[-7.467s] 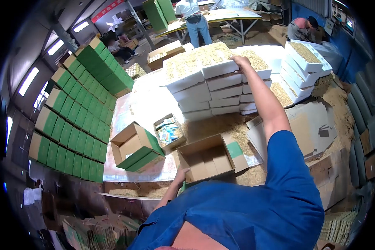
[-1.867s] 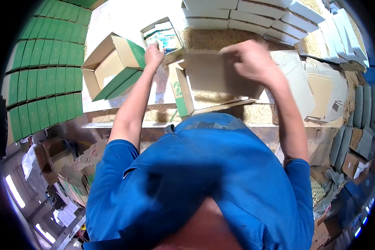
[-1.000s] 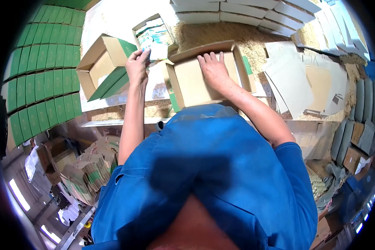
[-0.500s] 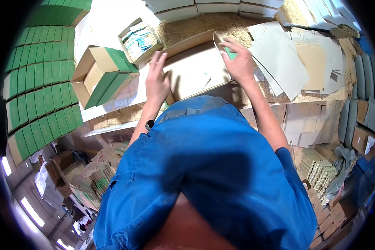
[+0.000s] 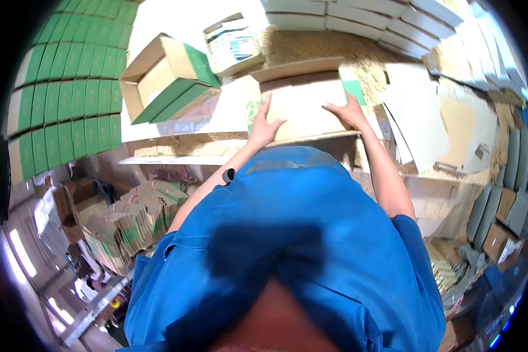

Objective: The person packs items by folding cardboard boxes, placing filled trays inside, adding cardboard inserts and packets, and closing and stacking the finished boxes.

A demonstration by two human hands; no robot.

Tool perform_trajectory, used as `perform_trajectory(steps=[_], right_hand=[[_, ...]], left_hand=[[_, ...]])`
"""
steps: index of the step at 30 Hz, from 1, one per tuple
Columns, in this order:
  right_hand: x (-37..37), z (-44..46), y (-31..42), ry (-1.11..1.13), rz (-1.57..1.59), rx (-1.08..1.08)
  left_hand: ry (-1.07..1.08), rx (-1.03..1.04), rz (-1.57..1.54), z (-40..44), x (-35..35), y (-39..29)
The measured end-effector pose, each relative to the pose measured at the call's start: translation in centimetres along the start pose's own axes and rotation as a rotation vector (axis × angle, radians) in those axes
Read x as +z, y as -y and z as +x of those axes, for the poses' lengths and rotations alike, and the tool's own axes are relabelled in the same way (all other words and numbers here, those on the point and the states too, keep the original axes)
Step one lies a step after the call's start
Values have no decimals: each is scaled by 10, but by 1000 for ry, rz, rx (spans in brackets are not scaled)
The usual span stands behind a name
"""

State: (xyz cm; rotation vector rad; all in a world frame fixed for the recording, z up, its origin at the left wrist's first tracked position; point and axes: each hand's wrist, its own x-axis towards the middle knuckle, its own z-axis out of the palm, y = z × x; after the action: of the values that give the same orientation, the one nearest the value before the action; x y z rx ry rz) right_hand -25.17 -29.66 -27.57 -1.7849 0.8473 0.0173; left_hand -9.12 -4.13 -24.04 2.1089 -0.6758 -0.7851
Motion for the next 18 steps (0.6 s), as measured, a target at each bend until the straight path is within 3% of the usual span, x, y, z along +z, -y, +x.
perform_trajectory(steps=[3, 4, 6, 10, 12, 13, 16, 17, 18], right_hand=[[-3, -17, 36, -86, -110, 60], [-8, -18, 41, 57, 69, 59], [-5, -18, 32, 103, 425, 83], [-11, -30, 46, 154, 624, 160], [3, -28, 41, -47, 537, 206], [3, -39, 64, 70, 568, 174], [11, -28, 25, -20, 575, 154], [16, -11, -22, -126, 677, 120], [24, -33, 19, -124, 784, 192]], left_hand=[[-10, -2, -75, 3, -3, 9], [-25, 51, -119, 3, -4, 14], [-24, 51, -131, -1, -12, 9], [5, 148, -387, -1, -26, 28], [-13, 164, -350, -2, -32, 30], [-17, 180, -308, -1, -35, 31], [45, 53, -379, 1, -52, 33], [4, 152, -518, 8, -47, 51], [-28, 159, -623, -11, -76, 22]])
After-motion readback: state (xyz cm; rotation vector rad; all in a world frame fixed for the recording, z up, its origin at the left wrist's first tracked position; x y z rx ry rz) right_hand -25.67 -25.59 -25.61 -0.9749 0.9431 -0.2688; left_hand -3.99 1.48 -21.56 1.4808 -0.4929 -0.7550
